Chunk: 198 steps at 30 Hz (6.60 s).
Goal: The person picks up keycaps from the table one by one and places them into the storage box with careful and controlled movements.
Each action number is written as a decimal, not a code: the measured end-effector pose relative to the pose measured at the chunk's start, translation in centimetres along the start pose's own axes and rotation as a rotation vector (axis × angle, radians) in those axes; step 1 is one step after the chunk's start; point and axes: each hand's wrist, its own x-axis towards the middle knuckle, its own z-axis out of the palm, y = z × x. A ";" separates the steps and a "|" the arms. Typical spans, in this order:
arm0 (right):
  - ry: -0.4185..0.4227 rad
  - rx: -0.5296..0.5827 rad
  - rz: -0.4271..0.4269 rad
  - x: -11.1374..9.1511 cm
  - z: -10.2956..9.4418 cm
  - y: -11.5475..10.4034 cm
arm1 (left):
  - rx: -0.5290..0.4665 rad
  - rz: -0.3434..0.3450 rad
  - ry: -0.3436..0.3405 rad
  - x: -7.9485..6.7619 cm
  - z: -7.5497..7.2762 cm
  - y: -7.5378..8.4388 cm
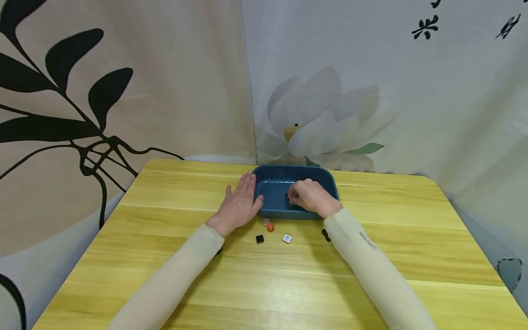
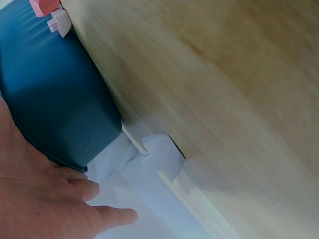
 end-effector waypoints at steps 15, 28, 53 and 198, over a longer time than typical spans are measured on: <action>-0.036 -0.003 0.026 0.0 0.2 -0.4 | -0.004 0.002 -0.008 0.1 0.2 0.4; 0.382 0.033 0.044 -5.0 -2.4 1.5 | -0.012 0.011 0.008 0.1 0.0 0.4; 0.261 0.107 0.270 -6.8 0.5 7.4 | -0.079 0.001 -0.074 0.0 -1.1 -0.4; 0.212 0.077 0.250 -6.9 1.4 8.1 | 0.232 0.397 0.073 4.5 -3.6 6.4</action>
